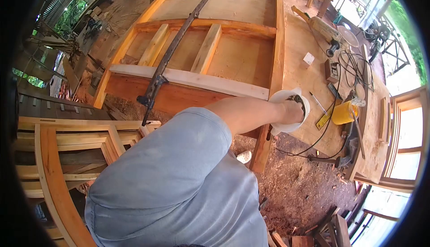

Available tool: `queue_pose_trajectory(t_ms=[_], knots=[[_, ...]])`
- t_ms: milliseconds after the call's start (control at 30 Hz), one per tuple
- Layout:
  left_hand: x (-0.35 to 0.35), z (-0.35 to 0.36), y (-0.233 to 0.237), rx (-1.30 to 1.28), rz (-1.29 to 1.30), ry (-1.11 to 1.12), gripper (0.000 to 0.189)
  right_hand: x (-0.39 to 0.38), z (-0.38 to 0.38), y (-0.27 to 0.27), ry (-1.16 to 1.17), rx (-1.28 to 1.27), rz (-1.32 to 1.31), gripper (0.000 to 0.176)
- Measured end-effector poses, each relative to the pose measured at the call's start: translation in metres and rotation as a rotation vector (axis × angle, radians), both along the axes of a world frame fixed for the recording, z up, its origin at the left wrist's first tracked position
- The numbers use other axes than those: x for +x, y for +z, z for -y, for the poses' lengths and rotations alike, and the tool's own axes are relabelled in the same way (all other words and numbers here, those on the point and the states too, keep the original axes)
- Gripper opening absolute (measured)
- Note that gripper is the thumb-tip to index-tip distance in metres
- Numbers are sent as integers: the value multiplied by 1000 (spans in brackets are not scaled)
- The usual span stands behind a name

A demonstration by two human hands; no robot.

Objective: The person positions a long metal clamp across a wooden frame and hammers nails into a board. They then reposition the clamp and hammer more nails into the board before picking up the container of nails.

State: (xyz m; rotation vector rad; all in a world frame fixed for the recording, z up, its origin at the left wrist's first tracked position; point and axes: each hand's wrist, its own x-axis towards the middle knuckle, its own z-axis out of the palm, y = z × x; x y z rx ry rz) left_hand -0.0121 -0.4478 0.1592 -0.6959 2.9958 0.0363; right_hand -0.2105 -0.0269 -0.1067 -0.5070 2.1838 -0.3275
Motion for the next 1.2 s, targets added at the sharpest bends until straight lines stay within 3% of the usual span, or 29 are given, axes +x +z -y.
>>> queue_pose_trajectory(t_ms=[100,133,267,400,500,567,667,733,767,833,900,967,1100,1200], knots=[[-5,0,-8,26,-9,5,20,-1,-4,2,-7,-14,10,19],[-2,-3,-4,110,-90,112,21,-1,-5,5,-15,-21,13,18],[0,11,1,-56,71,-137,22,0,-26,10,-88,-51,13,18],[5,48,4,128,-114,-20,20,9,-54,18,-198,-69,11,18],[16,44,72,57,-33,127,18,17,-82,25,-292,-76,-1,18],[19,75,48,144,-344,125,16,22,-99,30,-357,-86,-15,18],[27,88,83,311,-454,74,18,29,-116,36,-447,-116,-22,17],[27,99,94,561,-639,259,15,29,-115,50,-499,-175,-29,17],[27,101,99,556,-639,246,15,25,-111,59,-526,-234,-36,17],[26,107,107,799,-792,269,11,16,-94,77,-572,-365,-55,17],[25,112,107,840,-824,269,13,-16,-76,66,-535,-486,-132,13],[25,108,113,978,-979,270,15,3,-6,174,-441,-805,-98,10],[34,86,135,990,-964,188,17,7,91,261,-385,-938,171,11],[46,45,147,1059,-945,139,10,36,167,337,-123,-993,214,22]])
